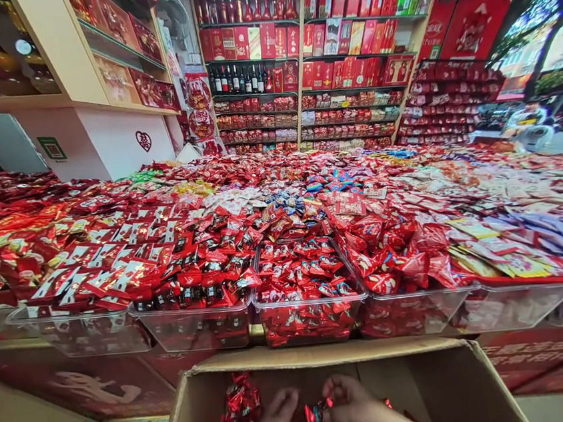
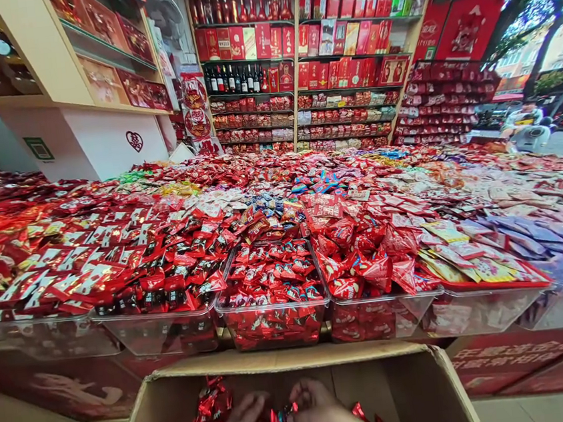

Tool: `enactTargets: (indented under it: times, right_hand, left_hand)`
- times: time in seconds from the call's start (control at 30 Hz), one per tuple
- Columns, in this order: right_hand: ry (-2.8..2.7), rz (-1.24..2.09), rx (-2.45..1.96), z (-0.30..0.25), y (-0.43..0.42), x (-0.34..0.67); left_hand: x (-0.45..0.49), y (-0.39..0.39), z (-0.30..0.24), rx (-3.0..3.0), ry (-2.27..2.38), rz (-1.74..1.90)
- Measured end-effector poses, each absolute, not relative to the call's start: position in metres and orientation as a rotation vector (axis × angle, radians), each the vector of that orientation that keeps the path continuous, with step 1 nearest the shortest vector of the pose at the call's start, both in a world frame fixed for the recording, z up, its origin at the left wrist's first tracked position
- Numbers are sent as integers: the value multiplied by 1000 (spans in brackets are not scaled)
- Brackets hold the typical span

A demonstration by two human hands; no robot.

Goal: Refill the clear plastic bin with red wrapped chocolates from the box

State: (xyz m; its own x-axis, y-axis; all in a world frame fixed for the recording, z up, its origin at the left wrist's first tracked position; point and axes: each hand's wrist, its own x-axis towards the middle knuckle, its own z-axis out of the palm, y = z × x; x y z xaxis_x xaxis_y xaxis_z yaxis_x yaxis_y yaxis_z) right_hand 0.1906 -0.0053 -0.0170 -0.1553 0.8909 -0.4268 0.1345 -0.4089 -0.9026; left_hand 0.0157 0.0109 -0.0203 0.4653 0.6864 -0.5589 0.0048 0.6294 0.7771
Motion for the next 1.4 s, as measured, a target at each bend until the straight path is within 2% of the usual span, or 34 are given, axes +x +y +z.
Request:
enactTargets:
  times: [0.13, 0.33, 0.53, 0.73, 0.93, 1.23, 1.4]
  right_hand:
    - [-1027, 1774, -1379, -12, -10, 177]
    - [-588, 1774, -1107, 1, -13, 186]
    - [-383, 1773, -988, 7, -15, 196]
    - [-524, 1781, -949, 17, -23, 183]
    - [-587, 1758, -1153, 15, -24, 177]
    - [-1349, 1377, -1325, 22, -23, 182]
    - [-1541, 1228, -1352, 36, -25, 183]
  left_hand:
    - [24, -1, -9, 636, 758, 415]
    - [23, 1, 11, 574, 836, 597]
    - [21, 3, 16, 630, 878, 548]
    - [29, -10, 21, 798, 925, 474]
    - [28, -5, 21, 897, 991, 521]
    - [27, -3, 19, 1046, 963, 487]
    - [26, -2, 22, 1073, 917, 534]
